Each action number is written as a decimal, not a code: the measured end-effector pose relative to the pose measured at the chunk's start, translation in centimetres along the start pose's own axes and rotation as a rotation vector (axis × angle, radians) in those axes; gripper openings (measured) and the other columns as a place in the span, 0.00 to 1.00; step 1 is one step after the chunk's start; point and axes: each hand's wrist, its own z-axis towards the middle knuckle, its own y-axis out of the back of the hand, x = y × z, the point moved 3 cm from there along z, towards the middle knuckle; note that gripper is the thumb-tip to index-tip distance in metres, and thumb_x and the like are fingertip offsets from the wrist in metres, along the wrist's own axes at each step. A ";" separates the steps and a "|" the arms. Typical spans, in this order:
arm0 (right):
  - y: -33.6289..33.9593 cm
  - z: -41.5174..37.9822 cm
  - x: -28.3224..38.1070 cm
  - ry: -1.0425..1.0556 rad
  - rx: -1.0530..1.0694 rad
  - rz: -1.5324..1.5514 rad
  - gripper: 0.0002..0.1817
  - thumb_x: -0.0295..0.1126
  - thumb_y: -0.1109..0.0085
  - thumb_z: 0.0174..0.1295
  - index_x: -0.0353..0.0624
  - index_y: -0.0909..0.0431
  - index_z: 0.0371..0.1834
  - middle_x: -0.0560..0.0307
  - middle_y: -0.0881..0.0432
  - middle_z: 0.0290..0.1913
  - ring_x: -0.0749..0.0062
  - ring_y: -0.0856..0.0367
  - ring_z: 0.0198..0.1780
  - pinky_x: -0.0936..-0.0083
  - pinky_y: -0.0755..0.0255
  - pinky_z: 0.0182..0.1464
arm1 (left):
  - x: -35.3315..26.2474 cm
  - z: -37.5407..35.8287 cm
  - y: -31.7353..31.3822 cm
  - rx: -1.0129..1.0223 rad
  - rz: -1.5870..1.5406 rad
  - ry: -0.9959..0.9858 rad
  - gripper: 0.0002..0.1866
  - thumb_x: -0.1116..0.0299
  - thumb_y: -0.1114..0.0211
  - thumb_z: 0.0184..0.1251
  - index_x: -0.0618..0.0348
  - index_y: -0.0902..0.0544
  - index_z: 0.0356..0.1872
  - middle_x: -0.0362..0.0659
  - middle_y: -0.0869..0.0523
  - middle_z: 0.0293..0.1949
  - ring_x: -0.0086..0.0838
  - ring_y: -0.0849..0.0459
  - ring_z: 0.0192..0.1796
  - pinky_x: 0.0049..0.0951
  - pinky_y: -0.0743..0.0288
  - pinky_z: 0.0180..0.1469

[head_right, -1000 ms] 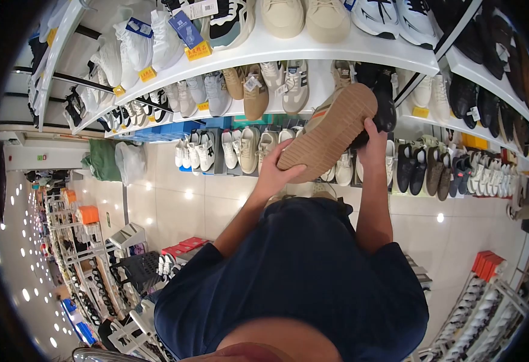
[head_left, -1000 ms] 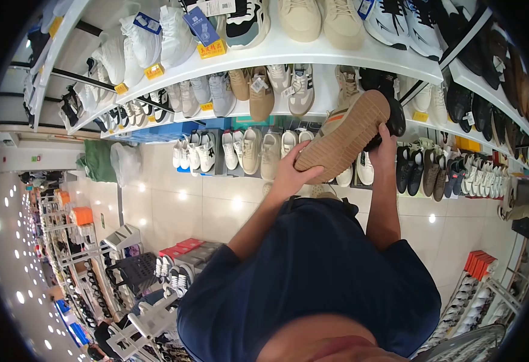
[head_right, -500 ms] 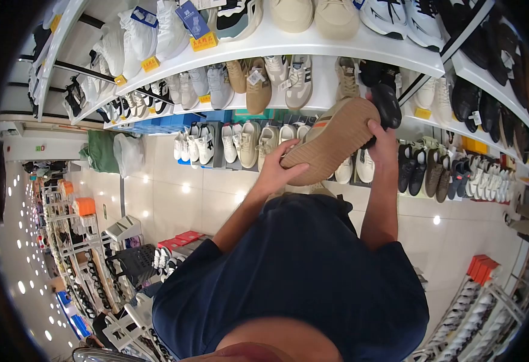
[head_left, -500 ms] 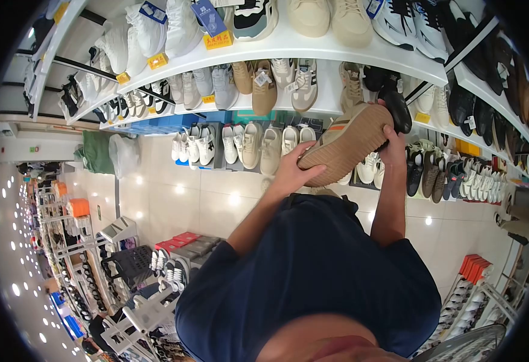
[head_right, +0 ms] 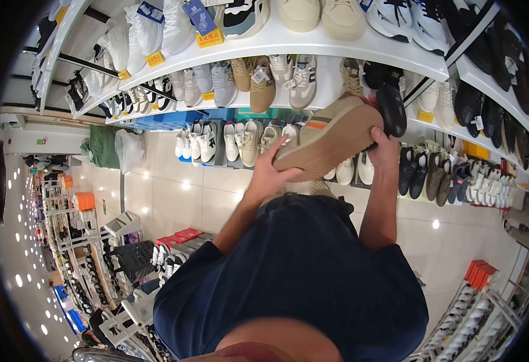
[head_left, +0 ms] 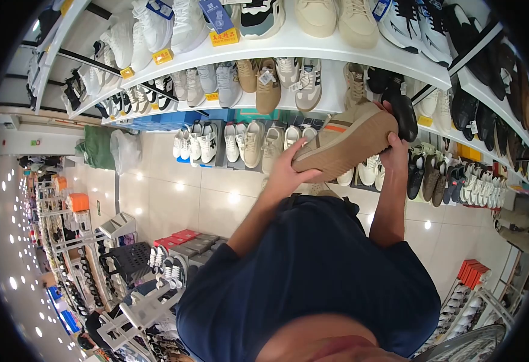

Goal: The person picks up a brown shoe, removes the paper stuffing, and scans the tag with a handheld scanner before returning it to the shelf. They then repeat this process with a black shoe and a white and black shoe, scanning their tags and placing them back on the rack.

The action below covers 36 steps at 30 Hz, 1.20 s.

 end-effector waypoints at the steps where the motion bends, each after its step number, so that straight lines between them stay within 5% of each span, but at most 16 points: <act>1: 0.0 -0.2 0.1 0.000 -0.001 -0.001 0.46 0.47 0.27 0.54 0.38 0.36 0.74 0.44 0.30 0.72 0.54 0.26 0.69 0.61 0.31 0.71 | -0.1 -0.1 0.6 -0.053 0.105 -0.046 0.41 0.65 0.17 0.48 0.64 0.24 0.65 0.55 0.15 0.55 0.40 0.15 0.57 0.36 0.24 0.61; 4: 1.0 -0.9 0.3 0.021 -0.103 0.044 0.39 0.38 0.31 0.60 0.42 0.36 0.74 0.47 0.26 0.67 0.58 0.23 0.64 0.60 0.24 0.63 | -0.6 -0.5 2.4 -0.105 0.330 -0.145 0.44 0.64 0.14 0.40 0.61 0.22 0.65 0.53 0.14 0.54 0.43 0.15 0.55 0.38 0.22 0.59; 6: 3.2 -1.7 -1.1 -0.297 -0.131 -0.056 0.44 0.51 0.31 0.62 0.43 0.41 0.76 0.47 0.30 0.72 0.61 0.20 0.57 0.62 0.18 0.49 | -1.1 -0.5 3.4 -0.110 0.452 -0.194 0.45 0.64 0.14 0.37 0.60 0.21 0.64 0.52 0.14 0.53 0.46 0.16 0.54 0.39 0.22 0.58; 7: 3.2 -1.9 -1.0 -0.331 -0.091 -0.028 0.44 0.50 0.30 0.62 0.44 0.42 0.76 0.49 0.27 0.66 0.65 0.19 0.49 0.65 0.18 0.36 | -1.8 -0.5 3.8 -0.145 0.519 -0.296 0.44 0.65 0.14 0.37 0.59 0.21 0.64 0.51 0.14 0.52 0.46 0.16 0.54 0.40 0.22 0.58; 10: 4.3 -3.3 -2.2 -0.501 -0.092 -0.038 0.42 0.50 0.31 0.63 0.43 0.40 0.74 0.52 0.25 0.60 0.64 0.18 0.47 0.65 0.19 0.31 | -2.7 -0.3 4.5 -0.209 0.633 -0.439 0.42 0.67 0.16 0.36 0.58 0.19 0.62 0.49 0.14 0.52 0.45 0.17 0.53 0.42 0.22 0.57; 15: -0.4 -3.3 0.7 -0.465 -0.154 -0.078 0.38 0.41 0.30 0.61 0.42 0.36 0.72 0.52 0.22 0.58 0.61 0.17 0.50 0.57 0.12 0.40 | -2.7 -0.8 4.6 -0.227 0.704 -0.482 0.40 0.69 0.17 0.34 0.58 0.18 0.60 0.48 0.14 0.53 0.45 0.17 0.52 0.42 0.22 0.57; 18: -1.2 -2.9 1.1 -0.484 -0.138 -0.029 0.40 0.44 0.29 0.59 0.42 0.36 0.72 0.52 0.22 0.58 0.60 0.17 0.52 0.59 0.13 0.42 | -2.7 -0.9 4.3 -0.211 0.707 -0.484 0.41 0.69 0.17 0.33 0.58 0.18 0.60 0.47 0.15 0.54 0.45 0.18 0.52 0.42 0.22 0.56; 25: -0.4 -3.7 -1.0 -0.368 -0.125 0.152 0.41 0.46 0.28 0.57 0.41 0.34 0.71 0.53 0.20 0.54 0.64 0.17 0.48 0.65 0.18 0.37 | -3.0 -1.3 4.2 -0.352 0.631 -0.559 0.46 0.62 0.15 0.30 0.60 0.20 0.60 0.49 0.17 0.58 0.45 0.20 0.57 0.42 0.24 0.58; 27: -0.4 -4.0 -1.3 -0.305 -0.167 0.228 0.39 0.39 0.31 0.59 0.37 0.35 0.72 0.52 0.20 0.54 0.66 0.18 0.43 0.67 0.20 0.34 | -2.8 -1.6 3.8 -0.425 0.595 -0.573 0.48 0.57 0.15 0.30 0.60 0.22 0.62 0.51 0.19 0.60 0.45 0.21 0.59 0.42 0.24 0.59; 29: 0.6 -4.4 -2.4 -0.292 -0.133 0.239 0.41 0.40 0.30 0.59 0.37 0.36 0.73 0.51 0.21 0.57 0.65 0.18 0.48 0.65 0.19 0.41 | -1.7 -1.6 3.5 -0.588 0.362 -0.409 0.43 0.58 0.19 0.48 0.61 0.27 0.67 0.52 0.25 0.66 0.48 0.24 0.64 0.43 0.29 0.66; 30: 0.2 -4.3 -2.1 -0.279 -0.098 0.246 0.43 0.40 0.29 0.58 0.37 0.37 0.74 0.50 0.22 0.60 0.64 0.18 0.53 0.63 0.18 0.48 | -1.8 -1.5 3.4 -0.588 0.363 -0.410 0.43 0.58 0.19 0.48 0.61 0.27 0.67 0.52 0.25 0.66 0.48 0.24 0.64 0.43 0.29 0.66; 35: -1.8 -4.1 -1.2 -0.104 -0.118 0.210 0.47 0.42 0.28 0.56 0.39 0.41 0.77 0.51 0.30 0.71 0.61 0.28 0.69 0.62 0.31 0.69 | 0.8 0.3 2.7 -0.451 -1.251 0.314 0.33 0.43 0.55 0.82 0.61 0.34 0.72 0.49 0.25 0.68 0.41 0.26 0.70 0.40 0.30 0.70; 36: -1.8 -3.9 -1.0 -0.063 -0.090 0.196 0.48 0.40 0.28 0.56 0.36 0.43 0.78 0.50 0.32 0.74 0.60 0.32 0.73 0.61 0.37 0.74 | 1.4 0.3 2.9 -0.454 -1.250 0.313 0.33 0.43 0.55 0.82 0.61 0.34 0.72 0.49 0.25 0.68 0.41 0.26 0.70 0.40 0.30 0.70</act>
